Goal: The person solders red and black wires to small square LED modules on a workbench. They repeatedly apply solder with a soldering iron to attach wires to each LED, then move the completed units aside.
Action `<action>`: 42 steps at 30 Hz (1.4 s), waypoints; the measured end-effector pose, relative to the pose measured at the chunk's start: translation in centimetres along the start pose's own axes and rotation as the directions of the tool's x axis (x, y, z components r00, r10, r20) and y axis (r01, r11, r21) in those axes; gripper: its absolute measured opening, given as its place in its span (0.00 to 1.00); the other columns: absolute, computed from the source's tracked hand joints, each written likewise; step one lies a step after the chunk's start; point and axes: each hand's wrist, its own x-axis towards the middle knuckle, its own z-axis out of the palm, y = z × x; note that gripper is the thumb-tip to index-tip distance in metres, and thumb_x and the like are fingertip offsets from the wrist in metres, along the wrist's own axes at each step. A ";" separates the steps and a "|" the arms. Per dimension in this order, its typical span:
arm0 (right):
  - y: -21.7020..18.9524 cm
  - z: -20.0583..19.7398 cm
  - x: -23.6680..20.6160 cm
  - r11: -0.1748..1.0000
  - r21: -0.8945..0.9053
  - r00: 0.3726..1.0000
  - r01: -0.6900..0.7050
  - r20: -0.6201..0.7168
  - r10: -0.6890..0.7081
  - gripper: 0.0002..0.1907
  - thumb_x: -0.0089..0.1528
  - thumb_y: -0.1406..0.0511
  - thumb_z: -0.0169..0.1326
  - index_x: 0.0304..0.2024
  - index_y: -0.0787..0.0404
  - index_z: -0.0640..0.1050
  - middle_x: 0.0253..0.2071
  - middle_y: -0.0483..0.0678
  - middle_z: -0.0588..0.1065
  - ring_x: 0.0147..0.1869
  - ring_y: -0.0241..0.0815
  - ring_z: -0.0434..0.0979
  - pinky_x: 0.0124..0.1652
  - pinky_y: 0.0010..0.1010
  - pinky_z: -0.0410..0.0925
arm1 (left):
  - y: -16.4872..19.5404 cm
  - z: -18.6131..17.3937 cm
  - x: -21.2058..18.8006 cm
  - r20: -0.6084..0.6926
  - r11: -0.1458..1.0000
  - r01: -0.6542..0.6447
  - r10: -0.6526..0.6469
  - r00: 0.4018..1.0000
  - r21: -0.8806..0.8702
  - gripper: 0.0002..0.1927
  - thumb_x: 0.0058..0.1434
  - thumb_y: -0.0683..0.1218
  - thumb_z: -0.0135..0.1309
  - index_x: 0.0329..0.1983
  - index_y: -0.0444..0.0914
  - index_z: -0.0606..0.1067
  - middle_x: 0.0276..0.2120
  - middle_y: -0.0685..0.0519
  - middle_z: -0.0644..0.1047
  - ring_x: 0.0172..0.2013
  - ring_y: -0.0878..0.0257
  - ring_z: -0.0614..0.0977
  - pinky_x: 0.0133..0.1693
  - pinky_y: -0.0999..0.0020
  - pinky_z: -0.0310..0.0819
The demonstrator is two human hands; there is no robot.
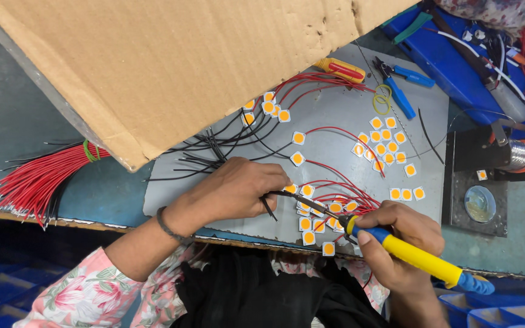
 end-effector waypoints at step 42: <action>-1.9 -0.4 2.2 0.996 -0.077 0.993 0.043 0.112 -0.035 0.07 0.50 0.68 0.60 0.30 0.66 0.79 0.27 0.48 0.79 0.27 0.36 0.79 0.30 0.24 0.68 | 0.9 -0.2 0.1 0.035 1.000 0.022 -0.022 0.999 0.020 0.12 0.51 0.41 0.56 0.40 0.38 0.78 0.36 0.53 0.78 0.32 0.49 0.81 0.30 0.54 0.73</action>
